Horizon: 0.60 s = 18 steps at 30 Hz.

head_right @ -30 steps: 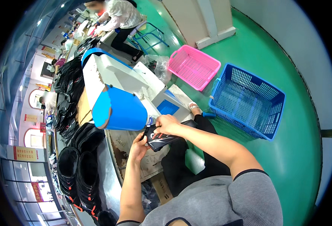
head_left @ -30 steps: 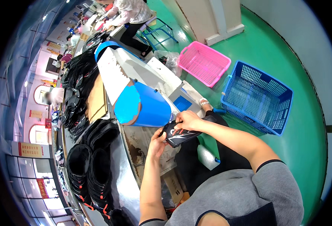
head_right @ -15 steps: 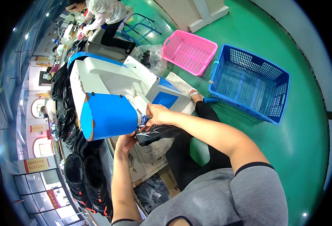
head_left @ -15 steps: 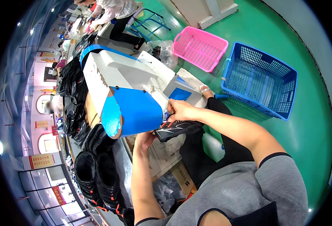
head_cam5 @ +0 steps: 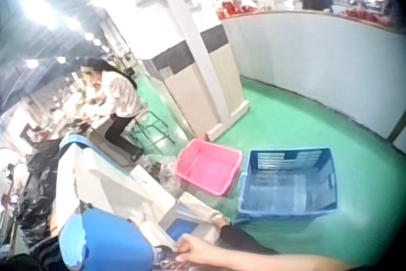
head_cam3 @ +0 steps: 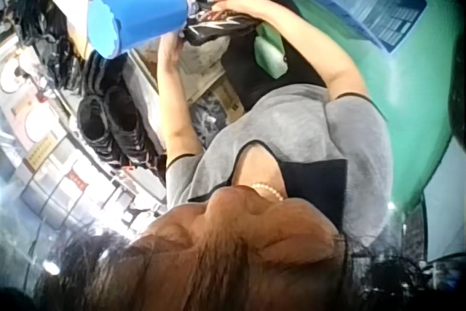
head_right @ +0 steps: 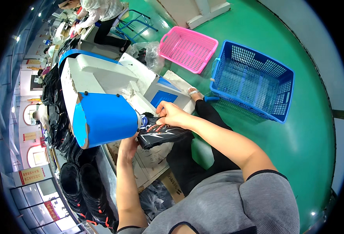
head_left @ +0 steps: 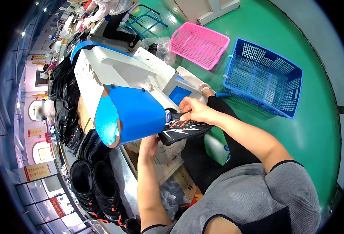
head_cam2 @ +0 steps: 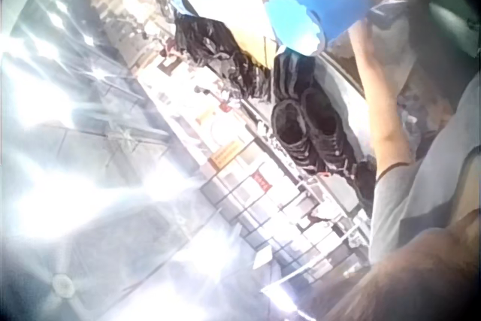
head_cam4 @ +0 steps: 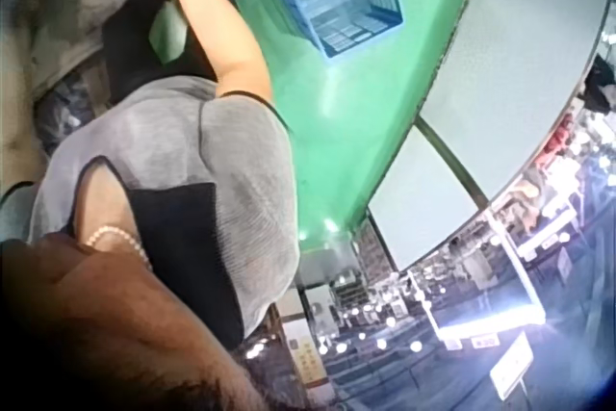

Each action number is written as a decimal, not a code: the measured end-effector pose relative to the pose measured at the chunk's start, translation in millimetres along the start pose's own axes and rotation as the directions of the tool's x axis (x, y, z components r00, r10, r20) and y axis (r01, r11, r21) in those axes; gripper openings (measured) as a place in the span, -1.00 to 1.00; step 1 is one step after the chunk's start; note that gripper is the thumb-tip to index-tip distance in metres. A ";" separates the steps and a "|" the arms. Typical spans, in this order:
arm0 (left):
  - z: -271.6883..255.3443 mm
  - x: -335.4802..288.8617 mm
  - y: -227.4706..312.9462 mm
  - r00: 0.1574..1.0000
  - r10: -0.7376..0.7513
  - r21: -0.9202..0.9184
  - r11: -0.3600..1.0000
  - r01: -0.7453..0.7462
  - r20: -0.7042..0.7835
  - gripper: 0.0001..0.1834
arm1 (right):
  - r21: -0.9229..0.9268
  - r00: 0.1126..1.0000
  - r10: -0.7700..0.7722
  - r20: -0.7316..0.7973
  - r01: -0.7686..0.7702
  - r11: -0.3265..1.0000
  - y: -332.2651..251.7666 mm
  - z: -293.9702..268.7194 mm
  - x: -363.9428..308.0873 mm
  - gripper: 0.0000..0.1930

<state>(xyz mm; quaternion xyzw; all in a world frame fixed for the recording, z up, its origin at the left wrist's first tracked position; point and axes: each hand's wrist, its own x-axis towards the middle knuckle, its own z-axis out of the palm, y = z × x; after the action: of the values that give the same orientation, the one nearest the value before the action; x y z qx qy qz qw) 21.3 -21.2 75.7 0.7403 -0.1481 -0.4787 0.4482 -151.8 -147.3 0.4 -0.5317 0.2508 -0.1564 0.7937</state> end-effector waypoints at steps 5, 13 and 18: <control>-11.5 -36.9 -39.2 0.985 0.166 -0.324 0.930 -0.175 -0.056 -0.54 | -0.282 0.991 -0.084 0.103 0.110 0.953 -14.0 -5.9 -5.2 -0.69; -10.1 -83.7 -118.8 0.942 -0.143 -0.773 0.540 0.332 0.305 -0.39 | -0.198 0.820 -0.150 0.553 0.304 0.932 8.7 36.0 -59.1 -0.75; -9.3 -113.9 -58.9 0.963 0.169 -0.715 0.698 0.034 0.211 -0.46 | -0.460 0.826 -0.525 0.206 0.555 0.693 29.2 30.2 -60.4 -0.62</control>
<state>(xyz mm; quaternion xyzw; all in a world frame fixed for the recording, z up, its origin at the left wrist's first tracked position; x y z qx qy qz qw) -40.0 90.1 95.2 0.4337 -0.0363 -0.5743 0.6933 -185.1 -81.8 -3.1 -0.7729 0.0920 -0.2965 0.5533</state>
